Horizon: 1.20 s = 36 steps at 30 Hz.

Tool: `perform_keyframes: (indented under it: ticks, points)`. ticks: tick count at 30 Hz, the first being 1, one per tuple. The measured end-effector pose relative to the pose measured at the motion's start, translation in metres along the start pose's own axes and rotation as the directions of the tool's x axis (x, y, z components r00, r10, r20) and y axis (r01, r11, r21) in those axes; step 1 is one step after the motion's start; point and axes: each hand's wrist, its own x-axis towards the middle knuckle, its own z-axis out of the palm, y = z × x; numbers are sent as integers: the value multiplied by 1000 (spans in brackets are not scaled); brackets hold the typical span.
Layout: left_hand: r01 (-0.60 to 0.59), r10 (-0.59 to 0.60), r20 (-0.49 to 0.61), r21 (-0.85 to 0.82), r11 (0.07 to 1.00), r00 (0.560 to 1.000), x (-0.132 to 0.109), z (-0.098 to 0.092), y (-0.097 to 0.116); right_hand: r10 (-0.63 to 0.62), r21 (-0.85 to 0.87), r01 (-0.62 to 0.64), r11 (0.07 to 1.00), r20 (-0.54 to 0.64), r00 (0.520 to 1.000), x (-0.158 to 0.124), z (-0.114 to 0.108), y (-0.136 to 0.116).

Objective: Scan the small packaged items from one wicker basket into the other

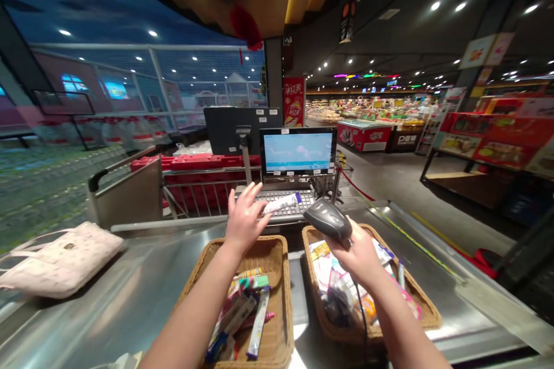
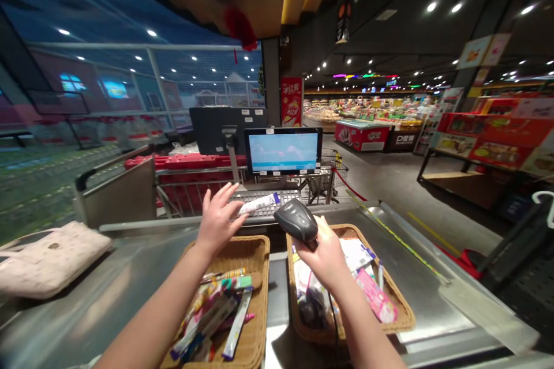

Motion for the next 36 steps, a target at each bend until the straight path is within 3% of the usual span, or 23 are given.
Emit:
perform_keyframes:
  ticks: [9,36]
  points:
    - [24,-24,8,30,999,1000,-9,-11,-25,-49,36,44,998,154,987,0,31,-11]
    - [33,-34,22,55,998,999,-11,-1,-36,-47,70,35,997,176,983,6,34,-10]
